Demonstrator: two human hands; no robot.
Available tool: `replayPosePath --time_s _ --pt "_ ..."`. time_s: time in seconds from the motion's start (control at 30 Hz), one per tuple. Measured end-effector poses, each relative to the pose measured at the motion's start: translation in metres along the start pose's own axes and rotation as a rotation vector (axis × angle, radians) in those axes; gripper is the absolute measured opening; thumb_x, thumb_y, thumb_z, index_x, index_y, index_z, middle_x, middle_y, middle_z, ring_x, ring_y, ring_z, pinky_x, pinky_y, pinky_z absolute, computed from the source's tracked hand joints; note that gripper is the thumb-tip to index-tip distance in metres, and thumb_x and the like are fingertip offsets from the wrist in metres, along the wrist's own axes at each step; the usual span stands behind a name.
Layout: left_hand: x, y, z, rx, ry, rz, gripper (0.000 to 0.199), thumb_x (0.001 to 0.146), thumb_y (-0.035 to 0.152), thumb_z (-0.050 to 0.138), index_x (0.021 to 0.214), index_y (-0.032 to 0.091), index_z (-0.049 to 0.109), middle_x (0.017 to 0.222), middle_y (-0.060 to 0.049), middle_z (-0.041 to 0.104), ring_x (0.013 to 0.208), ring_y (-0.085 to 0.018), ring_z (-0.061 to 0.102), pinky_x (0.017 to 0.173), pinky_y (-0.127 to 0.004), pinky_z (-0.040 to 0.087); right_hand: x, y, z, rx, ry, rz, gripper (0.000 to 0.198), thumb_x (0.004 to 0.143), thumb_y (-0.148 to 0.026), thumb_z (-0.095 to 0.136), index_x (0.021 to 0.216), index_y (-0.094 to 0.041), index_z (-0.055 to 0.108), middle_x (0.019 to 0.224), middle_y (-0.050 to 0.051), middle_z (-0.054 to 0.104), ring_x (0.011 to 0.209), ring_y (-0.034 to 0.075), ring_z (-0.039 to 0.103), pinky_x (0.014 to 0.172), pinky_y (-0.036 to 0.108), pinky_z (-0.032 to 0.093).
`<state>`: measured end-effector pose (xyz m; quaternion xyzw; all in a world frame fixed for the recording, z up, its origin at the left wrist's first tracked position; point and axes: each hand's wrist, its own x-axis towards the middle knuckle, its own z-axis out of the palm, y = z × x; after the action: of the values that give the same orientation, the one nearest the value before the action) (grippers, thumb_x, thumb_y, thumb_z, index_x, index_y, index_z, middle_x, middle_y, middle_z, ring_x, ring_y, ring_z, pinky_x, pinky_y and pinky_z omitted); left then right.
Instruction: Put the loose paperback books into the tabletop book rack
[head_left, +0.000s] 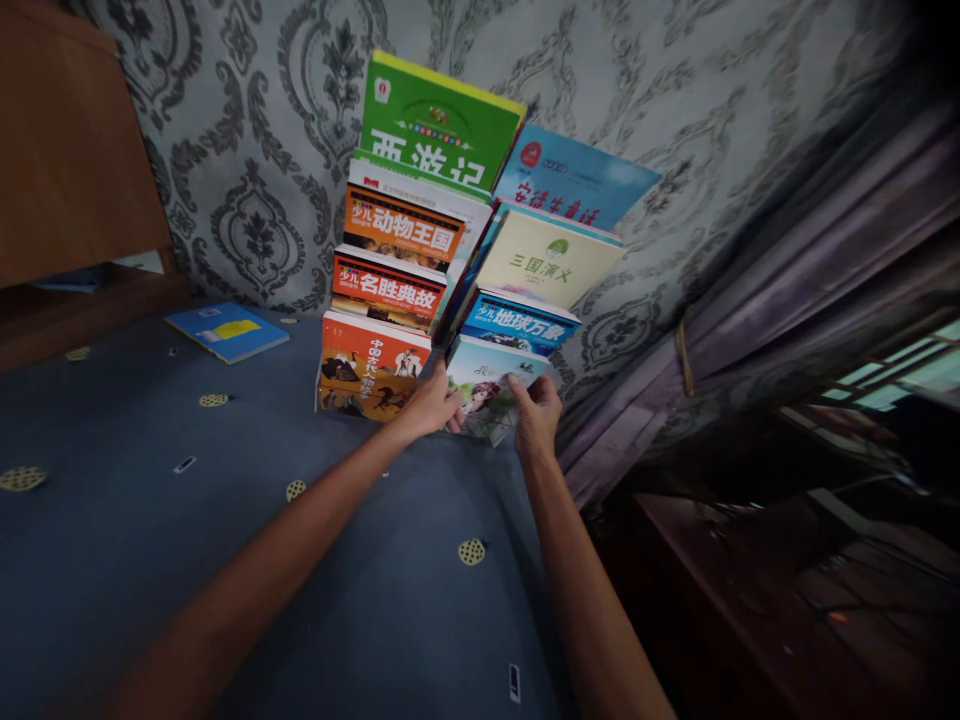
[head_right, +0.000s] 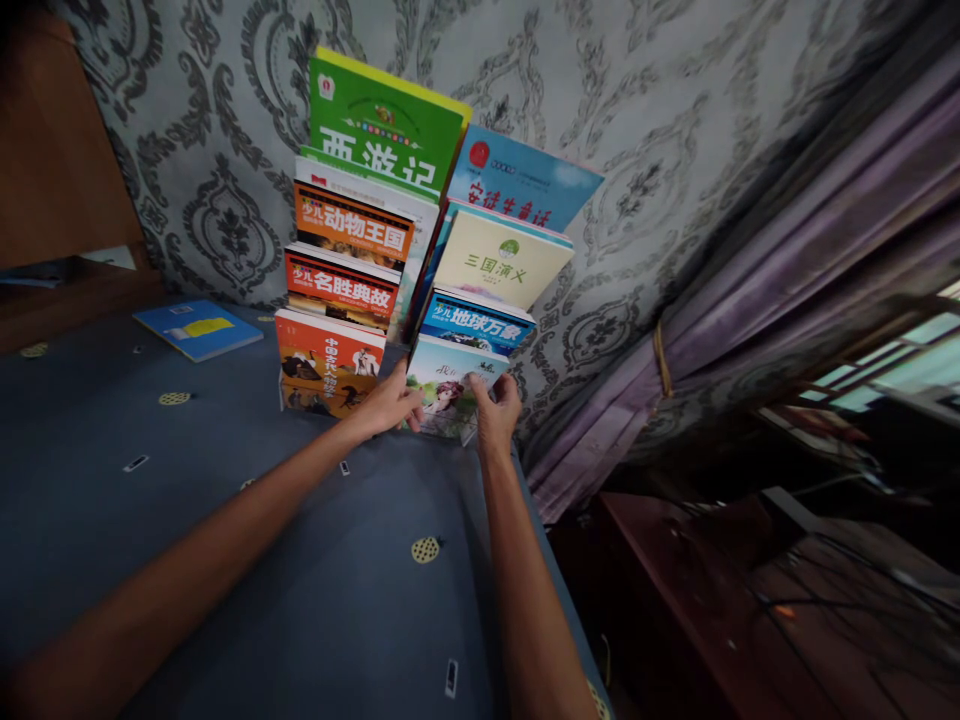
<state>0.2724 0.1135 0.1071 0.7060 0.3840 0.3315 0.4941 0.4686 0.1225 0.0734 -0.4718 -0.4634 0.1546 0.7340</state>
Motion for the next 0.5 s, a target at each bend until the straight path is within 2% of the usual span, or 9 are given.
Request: replayPosePath --time_s 0.37,0.5 --pt "-0.0025 0.0028 -0.0025 -0.006 0.006 -0.027 0.057 0.096 0.018 0.05 0.146 0.013 0.024 0.062 0.005 0.059 0.049 -0.011 0.06 0.048 -0.019 0.044 0.0014 0.0039 -0.001 -0.001 -0.018 -0.021 0.041 0.067 -0.048 0.081 0.091 -0.019 0.063 0.09 0.001 0.07 0.088 0.02 0.063 0.085 0.036 0.049" --pt "-0.0016 0.0015 -0.001 0.0 -0.008 -0.023 0.065 0.095 0.019 0.048 0.151 0.013 0.016 0.07 0.002 0.064 0.051 -0.012 0.061 0.048 -0.019 0.042 0.0005 0.0034 -0.0009 -0.024 -0.028 -0.033 0.04 0.07 -0.048 0.079 0.093 -0.019 0.062 0.091 0.002 0.069 0.09 0.021 0.063 0.085 0.036 0.049"
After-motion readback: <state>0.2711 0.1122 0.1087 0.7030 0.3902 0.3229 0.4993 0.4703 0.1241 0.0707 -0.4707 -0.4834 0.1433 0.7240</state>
